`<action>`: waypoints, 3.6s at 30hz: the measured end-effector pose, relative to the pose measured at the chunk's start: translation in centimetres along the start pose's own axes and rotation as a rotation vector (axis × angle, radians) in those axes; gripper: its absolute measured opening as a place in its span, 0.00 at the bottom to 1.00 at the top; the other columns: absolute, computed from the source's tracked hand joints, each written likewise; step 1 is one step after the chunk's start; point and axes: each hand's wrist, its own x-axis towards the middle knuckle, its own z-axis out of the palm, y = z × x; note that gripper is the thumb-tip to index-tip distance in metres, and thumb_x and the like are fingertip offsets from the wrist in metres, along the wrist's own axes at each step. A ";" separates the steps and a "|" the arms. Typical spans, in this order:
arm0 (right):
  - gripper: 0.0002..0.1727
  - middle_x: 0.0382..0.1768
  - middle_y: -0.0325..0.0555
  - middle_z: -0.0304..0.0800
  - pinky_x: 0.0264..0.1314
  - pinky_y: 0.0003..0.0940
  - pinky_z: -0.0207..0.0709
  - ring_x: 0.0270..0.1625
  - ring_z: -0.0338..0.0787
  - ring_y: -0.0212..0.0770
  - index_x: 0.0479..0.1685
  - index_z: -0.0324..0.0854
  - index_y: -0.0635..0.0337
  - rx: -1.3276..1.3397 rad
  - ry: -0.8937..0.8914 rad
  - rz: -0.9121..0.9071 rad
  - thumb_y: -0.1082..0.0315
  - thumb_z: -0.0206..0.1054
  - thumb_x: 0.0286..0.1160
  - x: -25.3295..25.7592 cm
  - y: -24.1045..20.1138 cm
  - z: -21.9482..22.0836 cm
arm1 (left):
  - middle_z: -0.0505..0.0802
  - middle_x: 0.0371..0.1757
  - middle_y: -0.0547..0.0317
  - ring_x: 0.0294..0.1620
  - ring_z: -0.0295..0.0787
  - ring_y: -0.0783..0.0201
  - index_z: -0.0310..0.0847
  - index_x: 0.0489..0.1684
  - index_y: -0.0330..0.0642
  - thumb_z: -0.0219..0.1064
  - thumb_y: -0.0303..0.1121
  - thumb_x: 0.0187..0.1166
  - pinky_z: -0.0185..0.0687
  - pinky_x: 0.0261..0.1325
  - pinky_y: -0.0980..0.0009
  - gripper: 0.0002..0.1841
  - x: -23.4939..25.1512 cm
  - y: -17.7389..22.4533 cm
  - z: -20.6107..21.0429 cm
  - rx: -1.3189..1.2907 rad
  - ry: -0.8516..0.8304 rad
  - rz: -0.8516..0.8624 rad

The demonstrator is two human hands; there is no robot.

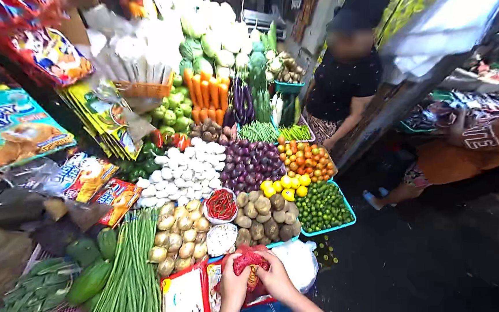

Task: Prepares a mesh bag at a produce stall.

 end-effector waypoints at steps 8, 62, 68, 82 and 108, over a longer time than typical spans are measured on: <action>0.15 0.60 0.51 0.90 0.73 0.46 0.81 0.65 0.87 0.44 0.57 0.91 0.59 -0.137 0.062 -0.109 0.66 0.71 0.73 -0.8 0.1 0.3 | 0.92 0.59 0.45 0.63 0.89 0.51 0.80 0.66 0.37 0.78 0.34 0.68 0.83 0.70 0.48 0.26 -1.3 4.2 -0.5 0.196 -0.047 -0.051; 0.20 0.40 0.49 0.92 0.48 0.48 0.87 0.44 0.94 0.43 0.52 0.81 0.63 -0.171 0.172 0.044 0.71 0.73 0.56 -0.7 -3.5 0.9 | 0.80 0.70 0.44 0.66 0.83 0.53 0.77 0.73 0.43 0.74 0.40 0.69 0.83 0.68 0.55 0.30 -2.8 11.1 -4.1 0.229 -0.442 -0.086; 0.25 0.51 0.49 0.93 0.57 0.41 0.90 0.53 0.94 0.39 0.65 0.80 0.62 0.048 -0.241 0.082 0.66 0.71 0.65 -1.1 -3.7 -2.5 | 0.89 0.67 0.50 0.64 0.89 0.60 0.79 0.71 0.37 0.71 0.26 0.72 0.87 0.69 0.60 0.25 -3.4 7.0 -5.3 -0.255 -0.495 -0.075; 0.25 0.51 0.52 0.93 0.61 0.48 0.87 0.55 0.93 0.44 0.63 0.81 0.65 -0.329 0.121 -0.125 0.65 0.71 0.65 -2.9 -1.4 -1.3 | 0.86 0.69 0.43 0.71 0.83 0.51 0.77 0.76 0.36 0.63 0.20 0.74 0.78 0.77 0.55 0.26 -3.7 10.3 -2.8 0.350 -0.456 0.138; 0.49 0.75 0.49 0.78 0.68 0.43 0.86 0.71 0.84 0.44 0.82 0.74 0.47 -0.309 -0.442 -0.318 0.54 0.89 0.49 -3.3 -5.0 -3.4 | 0.89 0.33 0.54 0.18 0.82 0.65 0.71 0.76 0.44 0.64 0.31 0.78 0.81 0.19 0.68 0.24 -5.5 13.0 -8.9 -0.157 -0.345 -0.355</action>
